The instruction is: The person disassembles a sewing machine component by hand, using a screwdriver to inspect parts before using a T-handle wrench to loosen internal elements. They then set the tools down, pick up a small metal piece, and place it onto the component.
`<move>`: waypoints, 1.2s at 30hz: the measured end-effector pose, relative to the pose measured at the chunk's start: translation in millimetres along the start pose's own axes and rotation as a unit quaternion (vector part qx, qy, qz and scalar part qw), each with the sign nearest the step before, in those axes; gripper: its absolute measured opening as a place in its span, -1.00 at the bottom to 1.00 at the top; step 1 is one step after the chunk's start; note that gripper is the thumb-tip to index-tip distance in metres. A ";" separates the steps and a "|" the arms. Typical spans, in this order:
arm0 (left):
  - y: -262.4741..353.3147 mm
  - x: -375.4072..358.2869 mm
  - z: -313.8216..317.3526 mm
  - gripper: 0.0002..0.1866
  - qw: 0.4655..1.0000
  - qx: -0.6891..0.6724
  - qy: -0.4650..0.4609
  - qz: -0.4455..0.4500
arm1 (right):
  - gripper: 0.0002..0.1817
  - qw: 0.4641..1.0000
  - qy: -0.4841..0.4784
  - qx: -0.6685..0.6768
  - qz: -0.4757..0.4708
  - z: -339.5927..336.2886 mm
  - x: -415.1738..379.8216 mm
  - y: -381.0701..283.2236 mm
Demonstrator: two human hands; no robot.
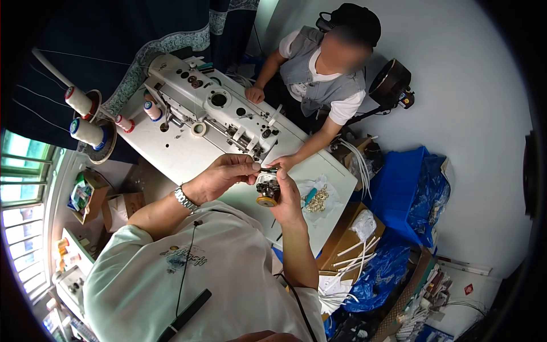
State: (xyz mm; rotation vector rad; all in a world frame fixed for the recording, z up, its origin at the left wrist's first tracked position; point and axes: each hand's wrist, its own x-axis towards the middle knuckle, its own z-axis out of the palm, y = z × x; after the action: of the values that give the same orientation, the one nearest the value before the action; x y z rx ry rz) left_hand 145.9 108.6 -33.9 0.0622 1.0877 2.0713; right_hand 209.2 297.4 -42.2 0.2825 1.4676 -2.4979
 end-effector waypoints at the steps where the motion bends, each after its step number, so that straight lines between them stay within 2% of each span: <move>1: 0.1 0.2 -0.1 -0.81 1.000 0.000 0.000 0.000 | -0.51 1.000 0.000 0.000 0.000 -0.7 0.1 0.6; 7: 2.8 0.2 2.2 -0.81 1.000 0.021 0.016 -0.001 | -0.56 0.999 0.014 -0.037 -0.025 3.0 0.2 -7.4; 10: 4.0 0.8 2.4 -0.81 0.996 0.073 0.030 0.029 | -0.47 0.998 -0.006 -0.062 0.013 -7.6 2.2 -3.5; 12: 6.8 1.0 4.0 -0.79 0.995 0.082 0.048 0.033 | -0.58 0.997 0.029 -0.071 -0.004 -1.4 3.4 -5.1; 18: 10.3 3.2 -3.1 -0.79 0.984 0.158 0.063 0.057 | -0.62 0.996 0.052 -0.075 0.026 6.3 2.9 -10.8; 22: 11.5 4.9 -4.8 -0.79 0.985 0.156 0.056 0.048 | -0.63 0.996 0.048 -0.071 0.039 -1.0 5.6 -7.8; 31: 9.8 3.1 -1.6 -0.87 0.999 -0.008 0.036 -0.021 | -0.61 0.998 0.045 -0.025 0.043 -3.9 8.4 -0.1; 33: 2.3 3.1 2.0 -0.90 0.994 -0.085 0.045 -0.043 | -0.56 0.998 0.024 0.047 0.044 -1.0 7.5 -5.2; 36: 5.2 4.9 -0.1 -0.91 0.995 -0.081 0.035 -0.037 | -0.56 0.998 0.017 0.045 0.033 3.5 10.1 -8.9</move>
State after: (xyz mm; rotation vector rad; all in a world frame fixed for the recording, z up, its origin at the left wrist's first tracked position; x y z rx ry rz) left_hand 139.3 110.0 -31.7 -0.1300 0.9467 2.1007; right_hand 196.8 297.6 -35.9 0.3835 1.3382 -2.5221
